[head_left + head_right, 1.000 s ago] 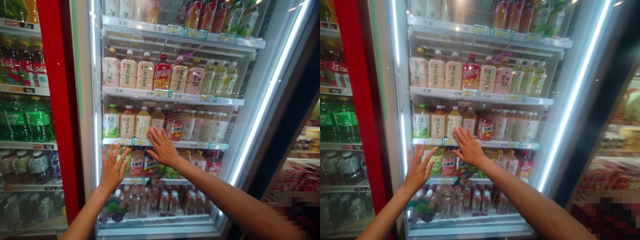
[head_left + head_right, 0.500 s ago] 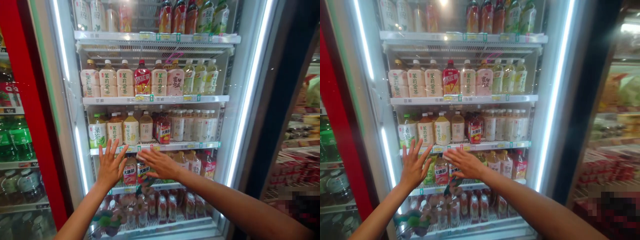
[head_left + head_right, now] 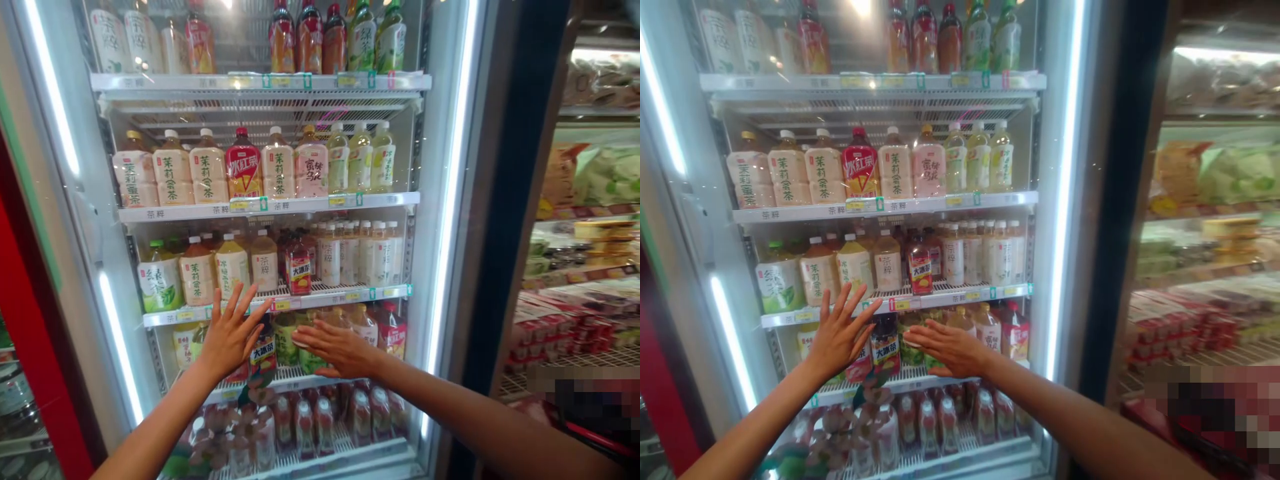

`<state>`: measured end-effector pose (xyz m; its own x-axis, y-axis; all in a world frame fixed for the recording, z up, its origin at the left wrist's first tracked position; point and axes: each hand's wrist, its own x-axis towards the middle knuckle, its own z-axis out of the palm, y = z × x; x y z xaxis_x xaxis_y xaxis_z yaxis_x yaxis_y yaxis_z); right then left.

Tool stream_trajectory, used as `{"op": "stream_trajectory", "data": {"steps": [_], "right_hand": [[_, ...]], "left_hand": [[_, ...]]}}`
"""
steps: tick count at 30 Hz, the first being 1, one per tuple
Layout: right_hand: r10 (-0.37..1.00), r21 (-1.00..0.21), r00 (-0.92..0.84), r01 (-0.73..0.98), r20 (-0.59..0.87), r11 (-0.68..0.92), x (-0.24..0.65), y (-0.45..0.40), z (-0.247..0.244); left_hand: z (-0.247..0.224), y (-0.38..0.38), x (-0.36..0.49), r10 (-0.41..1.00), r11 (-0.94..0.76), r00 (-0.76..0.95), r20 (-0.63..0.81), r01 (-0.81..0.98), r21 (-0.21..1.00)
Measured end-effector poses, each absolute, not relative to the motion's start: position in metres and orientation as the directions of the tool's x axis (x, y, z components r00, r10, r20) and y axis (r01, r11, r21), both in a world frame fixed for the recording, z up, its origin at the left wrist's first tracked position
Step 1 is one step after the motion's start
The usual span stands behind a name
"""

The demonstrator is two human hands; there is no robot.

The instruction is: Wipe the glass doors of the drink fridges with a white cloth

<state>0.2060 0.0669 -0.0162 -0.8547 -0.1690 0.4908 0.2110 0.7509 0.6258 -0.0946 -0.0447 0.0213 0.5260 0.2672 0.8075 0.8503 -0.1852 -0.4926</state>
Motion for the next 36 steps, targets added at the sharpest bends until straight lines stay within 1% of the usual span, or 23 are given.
{"op": "stream_trajectory", "data": {"steps": [1, 3, 5, 7, 9, 11, 13, 14, 15, 17, 19, 20, 21, 22, 24, 26, 27, 28, 30, 32, 33, 34, 36], "right_hand": [[-0.172, 0.634, -0.856, 0.211, 0.488, 0.744, 0.212, 0.069, -0.011], [-0.089, 0.584, -0.780, 0.382, 0.620, 0.717, 0.224, 0.076, 0.013], [0.013, 0.442, -0.598, 0.608, 0.802, 0.659, 0.232, 0.082, 0.038], [0.033, 0.352, -0.471, 0.701, 0.881, 0.620, 0.232, 0.084, 0.043], [-0.033, 0.456, -0.571, 0.619, 0.820, 0.639, 0.225, 0.078, 0.025], [-0.123, 0.625, -0.771, 0.399, 0.624, 0.671, 0.212, 0.068, 0.002], [-0.168, 0.692, -0.876, 0.226, 0.452, 0.686, 0.200, 0.061, -0.002], [-0.166, 0.694, -0.884, 0.214, 0.437, 0.688, 0.194, 0.059, 0.008], [-0.150, 0.683, -0.868, 0.255, 0.474, 0.684, 0.187, 0.059, 0.023], [-0.099, 0.614, -0.760, 0.434, 0.643, 0.659, 0.173, 0.060, 0.062], [-0.045, 0.485, -0.590, 0.615, 0.806, 0.622, 0.156, 0.060, 0.088], [-0.043, 0.455, -0.548, 0.647, 0.836, 0.612, 0.146, 0.059, 0.090], [-0.060, 0.474, -0.561, 0.632, 0.826, 0.613, 0.136, 0.057, 0.086], [-0.104, 0.546, -0.632, 0.561, 0.768, 0.621, 0.126, 0.053, 0.075], [-0.236, 0.739, -0.825, 0.285, 0.514, 0.611, 0.108, 0.046, 0.050], [-0.315, 0.827, -0.915, 0.036, 0.253, 0.560, 0.094, 0.039, 0.042], [-0.313, 0.839, -0.929, -0.004, 0.199, 0.544, 0.087, 0.036, 0.050], [-0.288, 0.840, -0.933, 0.027, 0.216, 0.542, 0.082, 0.034, 0.064], [-0.198, 0.792, -0.892, 0.235, 0.406, 0.564, 0.070, 0.030, 0.104], [-0.112, 0.651, -0.748, 0.482, 0.654, 0.587, 0.058, 0.027, 0.133], [-0.090, 0.596, -0.692, 0.541, 0.717, 0.593, 0.052, 0.025, 0.137], [-0.091, 0.586, -0.680, 0.548, 0.728, 0.597, 0.046, 0.024, 0.133], [-0.164, 0.696, -0.786, 0.404, 0.596, 0.594, 0.037, 0.020, 0.106]], "left_hand": [[0.022, -0.042, -0.092, 0.269, -0.188, 0.537, 0.800, 0.843, -0.503], [0.025, -0.038, -0.089, 0.265, -0.192, 0.548, 0.793, 0.836, -0.514], [0.028, -0.035, -0.087, 0.255, -0.189, 0.547, 0.797, 0.837, -0.514], [0.030, -0.034, -0.087, 0.250, -0.182, 0.541, 0.803, 0.841, -0.510], [0.031, -0.036, -0.091, 0.253, -0.172, 0.536, 0.805, 0.844, -0.508], [0.032, -0.040, -0.098, 0.260, -0.158, 0.531, 0.807, 0.848, -0.507], [0.034, -0.045, -0.109, 0.258, -0.146, 0.527, 0.810, 0.850, -0.507], [0.036, -0.048, -0.114, 0.253, -0.141, 0.526, 0.812, 0.850, -0.507], [0.038, -0.051, -0.120, 0.247, -0.137, 0.526, 0.814, 0.850, -0.508], [0.042, -0.058, -0.133, 0.240, -0.131, 0.521, 0.819, 0.853, -0.504], [0.044, -0.064, -0.145, 0.240, -0.124, 0.505, 0.829, 0.863, -0.490], [0.045, -0.067, -0.151, 0.241, -0.121, 0.493, 0.836, 0.870, -0.478], [0.046, -0.070, -0.156, 0.242, -0.120, 0.481, 0.842, 0.876, -0.466], [0.046, -0.074, -0.162, 0.242, -0.122, 0.471, 0.848, 0.882, -0.455], [0.045, -0.081, -0.173, 0.248, -0.126, 0.448, 0.859, 0.894, -0.430], [0.044, -0.087, -0.184, 0.255, -0.125, 0.428, 0.867, 0.904, -0.409], [0.044, -0.090, -0.189, 0.257, -0.123, 0.421, 0.870, 0.907, -0.403], [0.044, -0.092, -0.194, 0.258, -0.119, 0.416, 0.872, 0.910, -0.398], [0.043, -0.095, -0.202, 0.256, -0.114, 0.411, 0.875, 0.911, -0.395], [0.041, -0.097, -0.208, 0.251, -0.112, 0.403, 0.880, 0.915, -0.388], [0.040, -0.098, -0.210, 0.250, -0.113, 0.397, 0.883, 0.918, -0.380], [0.039, -0.099, -0.211, 0.248, -0.115, 0.390, 0.887, 0.921, -0.373], [0.036, -0.100, -0.213, 0.250, -0.119, 0.379, 0.891, 0.925, -0.360]]}}
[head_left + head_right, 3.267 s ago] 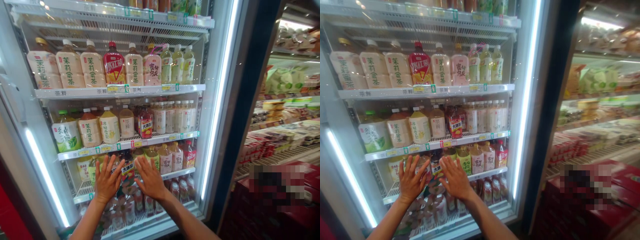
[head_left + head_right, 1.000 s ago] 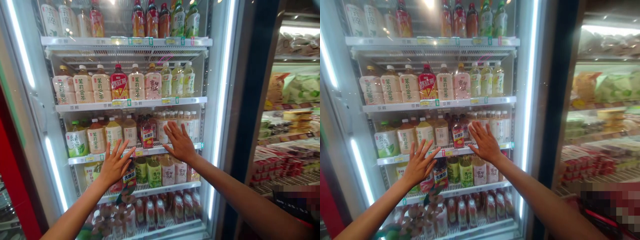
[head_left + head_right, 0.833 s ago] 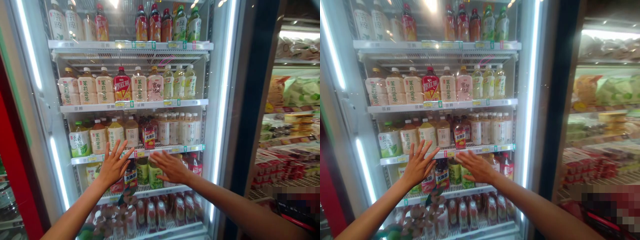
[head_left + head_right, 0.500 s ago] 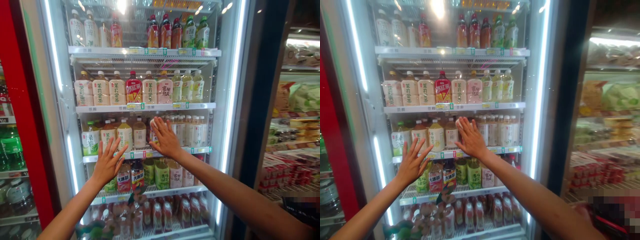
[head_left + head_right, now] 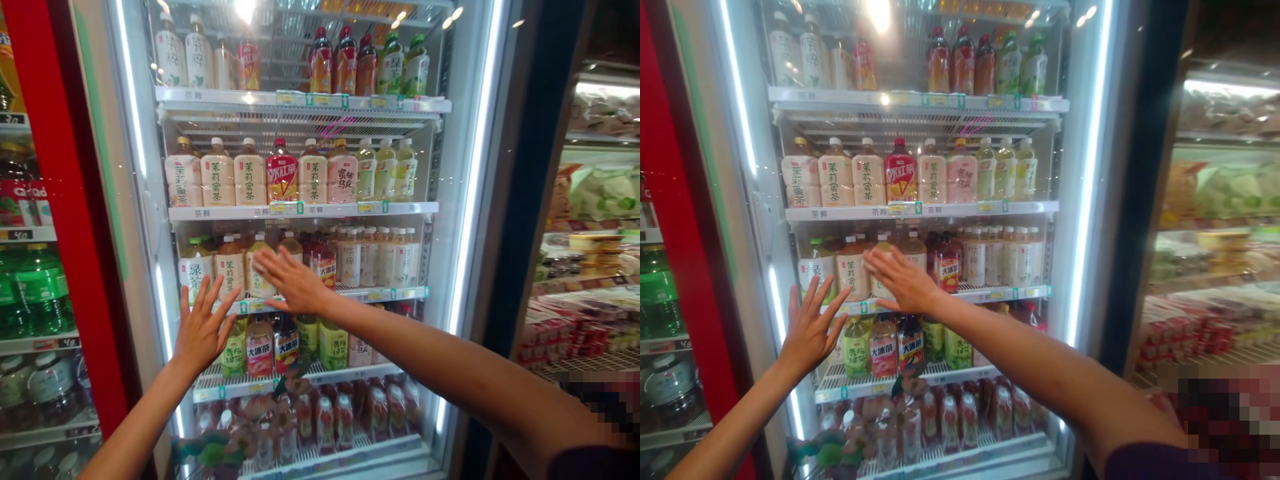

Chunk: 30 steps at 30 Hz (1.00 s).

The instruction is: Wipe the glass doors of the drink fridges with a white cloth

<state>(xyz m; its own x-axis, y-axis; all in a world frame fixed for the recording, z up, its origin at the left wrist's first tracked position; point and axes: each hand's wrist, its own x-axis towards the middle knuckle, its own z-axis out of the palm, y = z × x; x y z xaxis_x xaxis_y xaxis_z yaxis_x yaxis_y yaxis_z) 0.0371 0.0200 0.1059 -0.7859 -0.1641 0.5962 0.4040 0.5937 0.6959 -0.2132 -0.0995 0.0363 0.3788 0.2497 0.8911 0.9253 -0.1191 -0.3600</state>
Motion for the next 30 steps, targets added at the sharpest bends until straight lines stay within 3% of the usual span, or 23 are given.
{"op": "stream_trajectory", "data": {"steps": [2, 4, 5, 7, 9, 11, 13, 15, 17, 18, 20, 22, 24, 26, 28, 30], "right_hand": [[-0.263, 0.824, -0.904, 0.147, 0.336, 0.547, 0.034, 0.017, 0.076], [-0.297, 0.865, -0.939, 0.003, 0.175, 0.501, 0.036, 0.016, 0.068], [-0.282, 0.865, -0.942, 0.016, 0.181, 0.501, 0.038, 0.017, 0.074], [-0.213, 0.815, -0.908, 0.196, 0.361, 0.545, 0.043, 0.021, 0.098], [-0.116, 0.667, -0.779, 0.438, 0.616, 0.603, 0.047, 0.025, 0.116], [-0.083, 0.570, -0.693, 0.511, 0.716, 0.643, 0.051, 0.028, 0.107], [-0.160, 0.656, -0.782, 0.370, 0.602, 0.657, 0.057, 0.031, 0.074], [-0.284, 0.791, -0.904, 0.088, 0.318, 0.605, 0.070, 0.034, 0.037], [-0.304, 0.828, -0.934, -0.015, 0.189, 0.561, 0.089, 0.041, 0.021], [-0.277, 0.827, -0.936, 0.027, 0.219, 0.562, 0.101, 0.045, 0.024], [-0.168, 0.760, -0.880, 0.270, 0.443, 0.590, 0.125, 0.054, 0.043], [-0.039, 0.591, -0.715, 0.545, 0.698, 0.595, 0.146, 0.061, 0.061], [0.022, 0.470, -0.590, 0.665, 0.807, 0.581, 0.161, 0.063, 0.055], [-0.019, 0.535, -0.661, 0.590, 0.750, 0.604, 0.174, 0.062, 0.026], [-0.101, 0.656, -0.807, 0.393, 0.582, 0.645, 0.188, 0.060, -0.006], [-0.097, 0.662, -0.835, 0.352, 0.541, 0.662, 0.206, 0.064, -0.020]], "left_hand": [[0.034, -0.100, -0.214, 0.254, -0.120, 0.376, 0.891, 0.926, -0.357], [0.033, -0.101, -0.215, 0.260, -0.118, 0.380, 0.888, 0.925, -0.361], [0.032, -0.101, -0.215, 0.264, -0.115, 0.381, 0.886, 0.924, -0.364], [0.031, -0.101, -0.214, 0.270, -0.110, 0.380, 0.885, 0.925, -0.364], [0.030, -0.100, -0.211, 0.275, -0.109, 0.377, 0.884, 0.926, -0.361], [0.030, -0.098, -0.207, 0.279, -0.114, 0.378, 0.883, 0.926, -0.360], [0.030, -0.097, -0.202, 0.282, -0.126, 0.382, 0.880, 0.924, -0.361], [0.031, -0.096, -0.196, 0.282, -0.138, 0.387, 0.878, 0.922, -0.362], [0.033, -0.094, -0.191, 0.282, -0.149, 0.394, 0.875, 0.919, -0.366], [0.033, -0.093, -0.189, 0.281, -0.155, 0.401, 0.872, 0.916, -0.371], [0.034, -0.088, -0.183, 0.280, -0.166, 0.420, 0.863, 0.907, -0.387], [0.034, -0.080, -0.175, 0.281, -0.174, 0.433, 0.856, 0.901, -0.398], [0.033, -0.072, -0.163, 0.280, -0.183, 0.440, 0.853, 0.897, -0.403], [0.031, -0.064, -0.148, 0.274, -0.200, 0.456, 0.847, 0.888, -0.414], [0.029, -0.057, -0.131, 0.268, -0.222, 0.483, 0.834, 0.873, -0.435], [0.028, -0.052, -0.113, 0.264, -0.243, 0.515, 0.816, 0.854, -0.460]]}}
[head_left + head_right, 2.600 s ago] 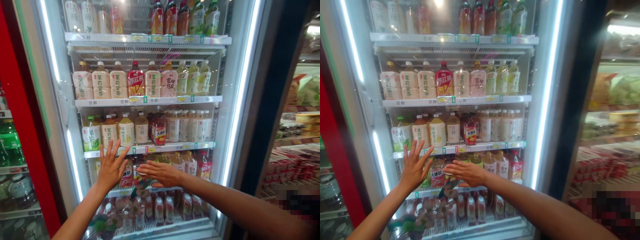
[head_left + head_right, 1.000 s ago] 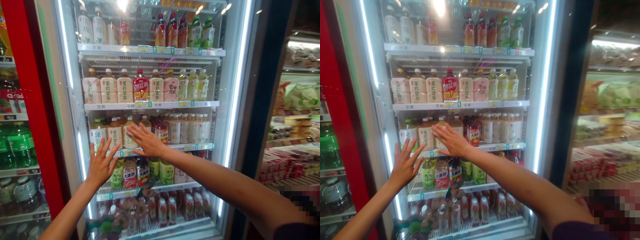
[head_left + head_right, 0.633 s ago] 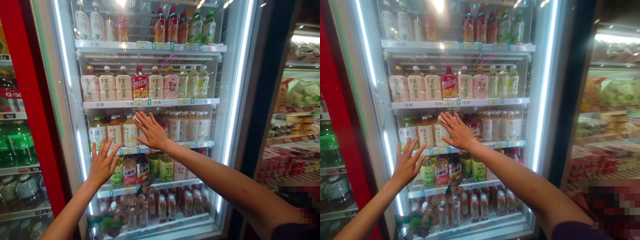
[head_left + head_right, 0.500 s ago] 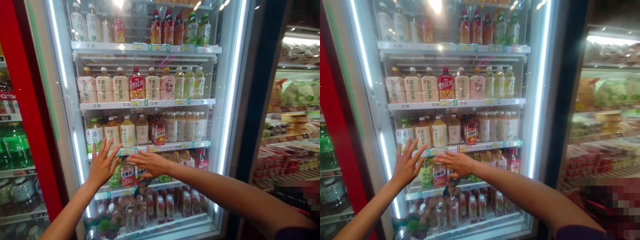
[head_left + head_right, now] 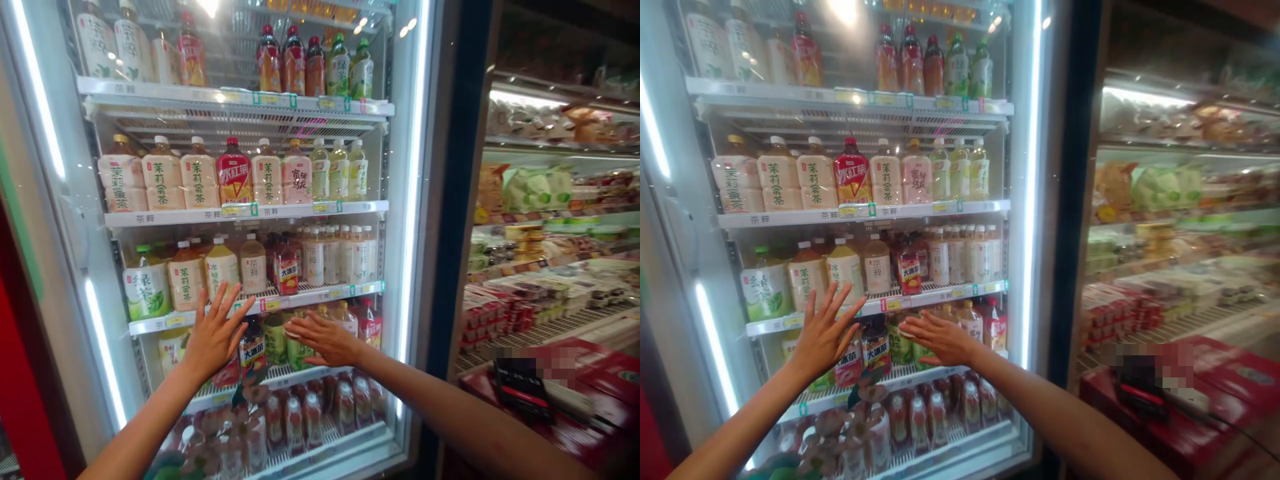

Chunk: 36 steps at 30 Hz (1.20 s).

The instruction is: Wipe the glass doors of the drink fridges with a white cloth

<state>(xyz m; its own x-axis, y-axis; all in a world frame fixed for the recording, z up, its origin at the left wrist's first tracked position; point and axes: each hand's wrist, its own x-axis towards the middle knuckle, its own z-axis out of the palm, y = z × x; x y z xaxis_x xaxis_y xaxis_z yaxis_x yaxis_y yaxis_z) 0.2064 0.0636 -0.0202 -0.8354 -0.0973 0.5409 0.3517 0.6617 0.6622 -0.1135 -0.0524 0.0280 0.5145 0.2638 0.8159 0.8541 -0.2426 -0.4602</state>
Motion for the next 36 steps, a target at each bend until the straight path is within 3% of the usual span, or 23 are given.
{"op": "stream_trajectory", "data": {"steps": [2, 5, 7, 8, 11, 13, 17, 19, 24, 26, 31, 33, 36], "right_hand": [[-0.010, 0.572, -0.743, 0.507, 0.670, 0.645, 0.227, 0.072, -0.013], [0.132, 0.267, -0.395, 0.796, 0.909, 0.542, 0.246, 0.083, 0.001], [0.163, 0.135, -0.246, 0.855, 0.955, 0.501, 0.246, 0.081, -0.013], [0.159, 0.136, -0.247, 0.852, 0.956, 0.506, 0.242, 0.078, -0.026], [0.089, 0.345, -0.480, 0.736, 0.873, 0.583, 0.233, 0.065, -0.065], [0.083, 0.368, -0.507, 0.720, 0.858, 0.589, 0.235, 0.065, -0.066], [0.188, 0.108, -0.237, 0.847, 0.953, 0.521, 0.251, 0.076, -0.034], [0.238, -0.009, -0.127, 0.867, 0.963, 0.498, 0.250, 0.076, -0.045], [0.233, 0.057, -0.217, 0.837, 0.948, 0.544, 0.222, 0.059, -0.136], [0.237, 0.040, -0.202, 0.835, 0.950, 0.548, 0.211, 0.058, -0.135], [0.252, -0.071, -0.088, 0.826, 0.964, 0.559, 0.191, 0.065, -0.057], [0.273, -0.098, -0.069, 0.827, 0.960, 0.553, 0.180, 0.059, -0.064], [0.296, -0.071, -0.119, 0.826, 0.948, 0.559, 0.163, 0.040, -0.120]], "left_hand": [[0.027, -0.048, -0.098, 0.251, -0.258, 0.545, 0.800, 0.834, -0.487], [0.026, -0.039, -0.077, 0.242, -0.271, 0.575, 0.782, 0.814, -0.514], [0.025, -0.032, -0.064, 0.245, -0.277, 0.583, 0.775, 0.808, -0.520], [0.024, -0.029, -0.058, 0.245, -0.279, 0.584, 0.774, 0.807, -0.521], [0.022, -0.018, -0.043, 0.235, -0.276, 0.595, 0.768, 0.799, -0.534], [0.021, -0.012, -0.038, 0.229, -0.259, 0.615, 0.755, 0.786, -0.562], [0.017, -0.004, -0.037, 0.234, -0.229, 0.643, 0.729, 0.765, -0.602], [0.015, -0.002, -0.038, 0.246, -0.224, 0.643, 0.726, 0.766, -0.603], [0.013, -0.004, -0.037, 0.260, -0.197, 0.646, 0.718, 0.763, -0.615], [0.013, -0.005, -0.037, 0.254, -0.194, 0.650, 0.716, 0.759, -0.621], [0.016, -0.005, -0.036, 0.249, -0.215, 0.644, 0.723, 0.765, -0.607], [0.015, -0.006, -0.036, 0.250, -0.236, 0.642, 0.724, 0.766, -0.598], [0.007, -0.011, -0.038, 0.268, -0.247, 0.624, 0.734, 0.781, -0.574]]}}
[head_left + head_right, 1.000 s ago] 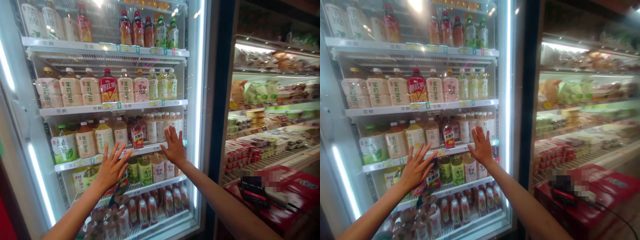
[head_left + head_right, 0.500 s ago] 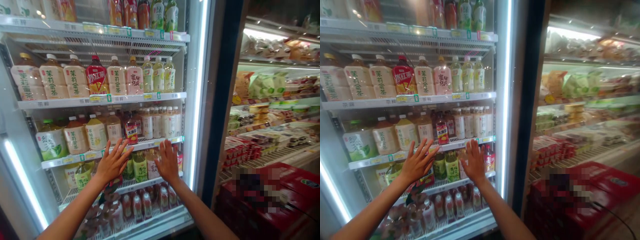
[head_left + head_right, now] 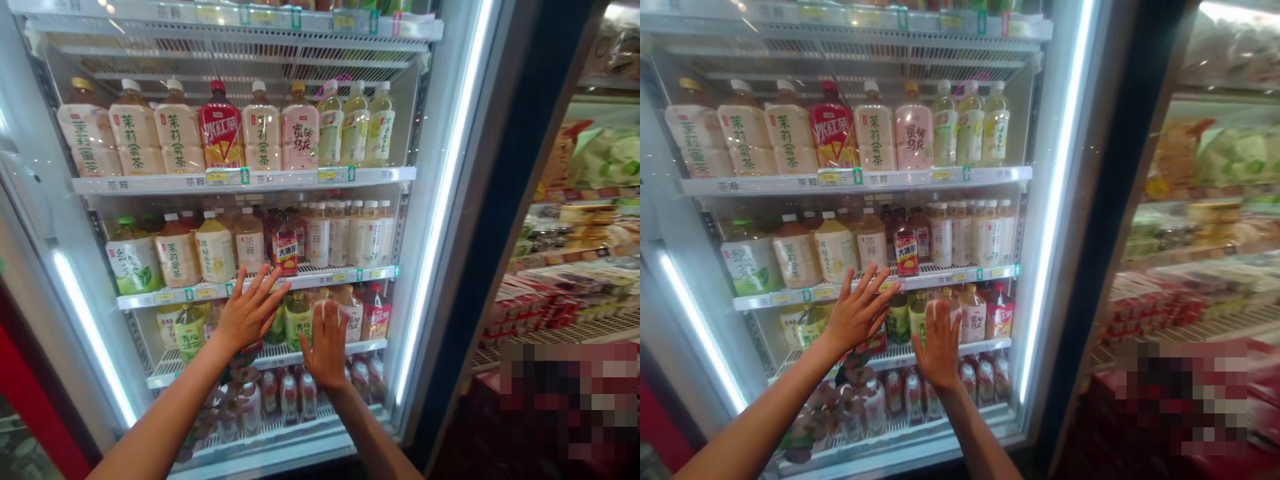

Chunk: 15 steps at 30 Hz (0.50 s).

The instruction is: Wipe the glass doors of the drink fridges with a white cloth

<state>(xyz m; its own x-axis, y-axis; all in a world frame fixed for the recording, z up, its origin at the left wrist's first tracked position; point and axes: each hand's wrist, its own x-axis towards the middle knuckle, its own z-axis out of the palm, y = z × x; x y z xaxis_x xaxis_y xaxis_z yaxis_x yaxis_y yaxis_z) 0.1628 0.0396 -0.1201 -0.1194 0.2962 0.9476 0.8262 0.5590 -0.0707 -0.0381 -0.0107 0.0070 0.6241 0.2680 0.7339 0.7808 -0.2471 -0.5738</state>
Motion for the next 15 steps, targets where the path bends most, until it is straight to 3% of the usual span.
{"op": "stream_trajectory", "data": {"steps": [3, 9, 15], "right_hand": [[0.294, -0.026, -0.180, 0.813, 0.939, 0.582, 0.148, 0.029, -0.149], [0.316, -0.089, -0.128, 0.801, 0.940, 0.592, 0.125, 0.035, -0.085], [0.317, -0.022, -0.208, 0.804, 0.925, 0.594, 0.099, 0.005, -0.165]], "left_hand": [[-0.014, -0.021, -0.048, 0.284, -0.238, 0.564, 0.775, 0.825, -0.513], [-0.059, -0.046, -0.080, 0.292, -0.210, 0.422, 0.858, 0.904, -0.373], [-0.078, -0.064, -0.095, 0.320, -0.174, 0.267, 0.909, 0.960, -0.221]]}}
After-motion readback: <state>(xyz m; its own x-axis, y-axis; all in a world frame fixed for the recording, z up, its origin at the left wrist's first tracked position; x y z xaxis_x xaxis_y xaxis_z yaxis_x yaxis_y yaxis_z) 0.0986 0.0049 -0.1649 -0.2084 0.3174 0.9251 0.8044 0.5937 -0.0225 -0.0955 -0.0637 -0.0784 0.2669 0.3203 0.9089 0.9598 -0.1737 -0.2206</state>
